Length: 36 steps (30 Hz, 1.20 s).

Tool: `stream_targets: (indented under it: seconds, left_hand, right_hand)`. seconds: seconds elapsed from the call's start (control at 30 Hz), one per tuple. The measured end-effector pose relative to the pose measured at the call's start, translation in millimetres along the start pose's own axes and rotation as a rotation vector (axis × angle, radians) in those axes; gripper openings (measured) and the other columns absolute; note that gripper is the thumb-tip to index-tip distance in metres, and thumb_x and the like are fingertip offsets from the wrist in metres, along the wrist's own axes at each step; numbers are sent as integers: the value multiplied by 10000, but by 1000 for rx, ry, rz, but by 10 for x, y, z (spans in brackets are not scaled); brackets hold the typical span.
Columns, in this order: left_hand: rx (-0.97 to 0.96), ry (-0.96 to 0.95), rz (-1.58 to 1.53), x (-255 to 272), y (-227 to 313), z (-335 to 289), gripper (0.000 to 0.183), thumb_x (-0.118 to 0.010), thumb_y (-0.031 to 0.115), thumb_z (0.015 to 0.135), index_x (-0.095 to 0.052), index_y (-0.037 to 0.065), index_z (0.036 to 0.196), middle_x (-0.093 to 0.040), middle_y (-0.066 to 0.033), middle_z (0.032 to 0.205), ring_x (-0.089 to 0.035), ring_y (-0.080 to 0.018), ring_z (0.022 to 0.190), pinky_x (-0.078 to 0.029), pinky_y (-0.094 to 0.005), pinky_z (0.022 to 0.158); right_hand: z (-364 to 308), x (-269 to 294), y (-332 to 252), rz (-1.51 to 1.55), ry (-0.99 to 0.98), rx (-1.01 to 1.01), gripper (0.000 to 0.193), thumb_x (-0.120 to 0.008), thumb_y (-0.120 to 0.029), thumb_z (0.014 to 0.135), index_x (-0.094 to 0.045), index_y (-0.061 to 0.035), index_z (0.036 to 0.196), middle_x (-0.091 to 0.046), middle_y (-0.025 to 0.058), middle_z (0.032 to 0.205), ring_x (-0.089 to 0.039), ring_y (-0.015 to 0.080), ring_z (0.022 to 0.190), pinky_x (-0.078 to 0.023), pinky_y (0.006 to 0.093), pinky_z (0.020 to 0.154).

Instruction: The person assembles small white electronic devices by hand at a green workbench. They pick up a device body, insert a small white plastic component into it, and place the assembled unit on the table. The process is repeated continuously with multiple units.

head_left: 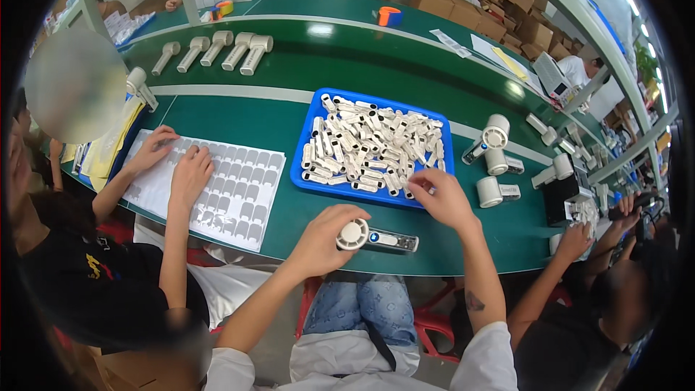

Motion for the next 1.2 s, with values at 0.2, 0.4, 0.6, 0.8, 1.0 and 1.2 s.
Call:
stream_targets:
  seconds: [0.2, 0.4, 0.6, 0.8, 1.0, 1.2]
  left_hand:
    - [96, -75, -41, 28, -22, 68, 622, -812, 6, 645, -614, 108, 1225, -620, -129, 1235, -602, -334, 1157, -486, -402, 987]
    - [-47, -94, 122, 3, 118, 111, 658, -856, 42, 598, -610, 63, 1208, -619, -141, 1218, -593, -349, 1154, -470, -408, 993]
    - [-4, -152, 234, -279, 185, 319, 479, -874, 156, 616, -689, 70, 1049, -673, -132, 989, -608, -345, 943, -477, -421, 829]
    - [-17, -309, 508, -392, 147, 420, 485, -894, 186, 526, -743, 67, 971, -694, -113, 891, -625, -333, 836, -479, -420, 777]
    - [-101, -233, 634, -479, 242, 341, 487, -880, 274, 572, -728, 70, 988, -672, -99, 866, -587, -332, 863, -432, -439, 766]
    - [-117, -218, 566, -383, 370, 322, 431, -860, 320, 653, -718, 92, 991, -685, -77, 877, -607, -302, 872, -463, -411, 752]
  right_hand:
    - [287, -320, 102, -329, -69, -54, 168, -647, -156, 834, -685, -19, 924, -675, 180, 985, -683, 337, 913, -545, 451, 791]
    - [336, -464, 215, -432, 39, -34, 191, -618, -95, 801, -695, -25, 960, -668, 193, 1014, -670, 348, 990, -557, 452, 838]
    - [192, -442, 281, -355, 250, 75, 207, -636, -1, 704, -661, 12, 909, -626, 190, 1012, -622, 363, 984, -537, 445, 833]
    - [95, -460, 445, -223, 288, 139, 134, -615, -30, 788, -618, 6, 918, -612, 169, 940, -612, 351, 924, -516, 460, 748]
    - [29, -348, 436, -95, 320, 161, 246, -617, -4, 776, -586, 20, 1018, -584, 185, 974, -601, 381, 953, -514, 476, 778]
    - [-112, -158, 350, 88, 214, 236, 338, -611, -110, 879, -595, 11, 1194, -604, 222, 1154, -589, 404, 1102, -498, 461, 928]
Point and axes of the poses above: each hand's wrist, its own z-axis towards the middle knuckle, its own x-axis out of the back of the hand, y = z × x, the point moved 5 cm from there along z, towards the middle knuckle
